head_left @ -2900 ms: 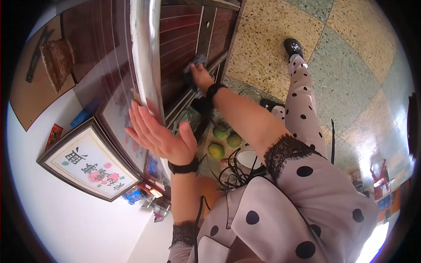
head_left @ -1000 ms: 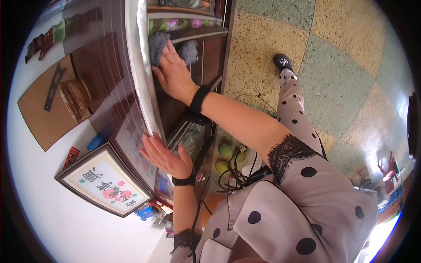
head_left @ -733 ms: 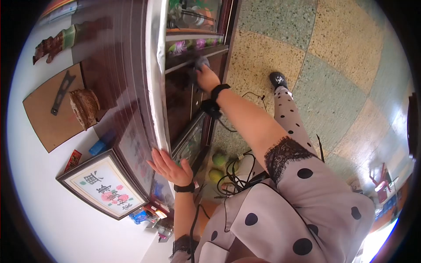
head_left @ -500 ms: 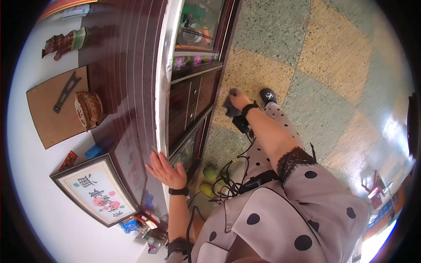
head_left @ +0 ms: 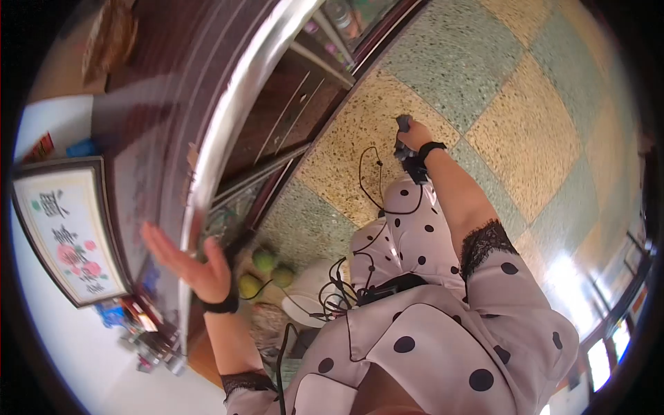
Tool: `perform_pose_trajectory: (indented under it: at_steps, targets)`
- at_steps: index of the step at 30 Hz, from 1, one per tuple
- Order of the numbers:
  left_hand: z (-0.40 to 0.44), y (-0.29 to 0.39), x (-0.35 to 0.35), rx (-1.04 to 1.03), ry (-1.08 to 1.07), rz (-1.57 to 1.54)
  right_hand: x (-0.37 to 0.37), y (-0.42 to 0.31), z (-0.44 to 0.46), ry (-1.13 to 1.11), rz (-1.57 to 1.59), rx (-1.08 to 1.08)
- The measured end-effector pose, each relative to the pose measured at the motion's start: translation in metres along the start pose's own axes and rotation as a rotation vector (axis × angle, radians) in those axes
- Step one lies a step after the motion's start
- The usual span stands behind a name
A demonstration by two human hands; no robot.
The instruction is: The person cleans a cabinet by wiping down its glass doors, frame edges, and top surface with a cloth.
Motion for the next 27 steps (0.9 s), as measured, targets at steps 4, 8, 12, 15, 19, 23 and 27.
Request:
perform_pose_trajectory:
  at_steps: [4,8,12,15,19,23,27]
  targets:
    - [-0.055,-0.041,-0.002,0.008,0.129,0.419,-0.052,-0.042,0.085,-0.042,-0.219,0.212]
    - [-0.075,-0.04,-0.011,-0.166,0.369,0.607,-0.112,-0.092,0.156,0.101,-0.658,0.503]
    - [-0.089,-0.052,-0.006,-0.125,0.493,0.67,-0.175,-0.119,0.217,0.2,-0.916,0.7]
    - [-0.113,-0.08,0.016,0.03,0.545,0.683,-0.224,-0.105,0.267,0.128,-0.936,0.596]
    - [-0.101,-0.061,0.012,-0.036,0.486,0.86,-0.244,-0.099,0.276,0.131,-0.729,0.451]
    - [-0.112,-0.079,0.021,0.089,0.498,0.73,-0.276,-0.117,0.252,0.173,-0.647,0.448]
    - [-0.116,-0.09,0.028,0.134,0.506,0.669,-0.365,-0.138,0.227,0.077,-0.567,0.499]
Point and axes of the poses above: each hand's wrist, its own z-axis towards the middle knuckle, its own x-axis out of the back of the hand, y = z × x, the point moved 10 cm from there along z, towards the middle knuckle, and after that the axes turned 8 degrees about y, right-handed, at the moved point
